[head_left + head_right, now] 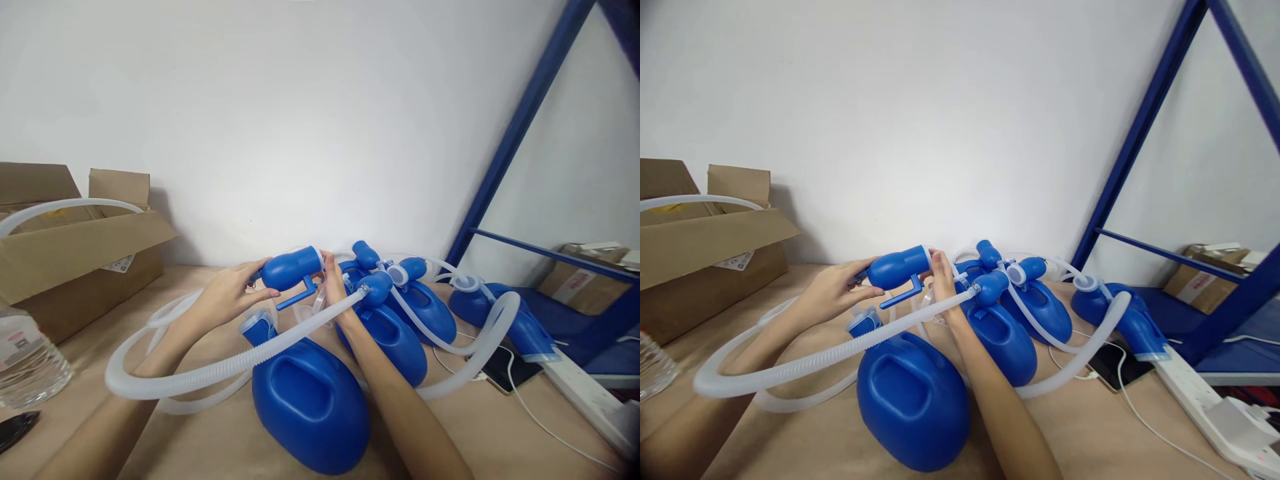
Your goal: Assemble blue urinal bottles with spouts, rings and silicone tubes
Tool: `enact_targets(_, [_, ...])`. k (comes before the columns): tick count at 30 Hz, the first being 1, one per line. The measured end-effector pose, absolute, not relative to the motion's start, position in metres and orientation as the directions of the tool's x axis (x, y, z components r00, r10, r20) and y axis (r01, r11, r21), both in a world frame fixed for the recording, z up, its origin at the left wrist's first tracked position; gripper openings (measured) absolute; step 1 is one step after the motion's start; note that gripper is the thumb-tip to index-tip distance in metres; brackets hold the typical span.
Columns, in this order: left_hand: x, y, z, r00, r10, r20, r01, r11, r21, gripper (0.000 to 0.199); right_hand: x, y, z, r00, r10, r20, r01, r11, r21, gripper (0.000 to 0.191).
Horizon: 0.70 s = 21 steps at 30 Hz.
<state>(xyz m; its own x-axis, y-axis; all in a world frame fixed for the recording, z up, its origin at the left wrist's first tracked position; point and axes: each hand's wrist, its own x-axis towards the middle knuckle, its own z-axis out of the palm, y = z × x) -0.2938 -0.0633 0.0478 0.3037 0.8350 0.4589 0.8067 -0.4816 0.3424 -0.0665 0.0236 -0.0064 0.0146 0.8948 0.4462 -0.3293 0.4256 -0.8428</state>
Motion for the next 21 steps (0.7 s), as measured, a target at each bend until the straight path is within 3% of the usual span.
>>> enact_targets(4, [-0.308, -0.057, 0.047, 0.352, 0.817, 0.457, 0.851, -0.483, 0.208, 0.079, -0.060, 0.033, -0.001, 0.076, 0.971, 0.226, -0.616, 0.224, -0.756, 0.049])
enact_targets(8, [-0.307, -0.060, 0.047, 0.465, 0.795, 0.390, 0.828, -0.546, 0.126, 0.078, -0.060, 0.032, 0.003, 0.013, 0.966, 0.257, -0.717, 0.188, -0.671, 0.032])
enact_targets(14, [-0.281, -0.072, 0.043, 0.528, 0.736, 0.423, 0.830, -0.552, -0.076, 0.076, -0.067, 0.031, 0.000, 0.109, 0.920, 0.377, -0.594, 0.364, -0.717, 0.030])
enact_targets(21, [-0.268, -0.067, 0.029, 0.519, 0.775, 0.362, 0.849, -0.518, -0.109, 0.074, -0.059, 0.027, 0.005, -0.132, 0.874, 0.468, -0.515, 0.343, -0.786, 0.046])
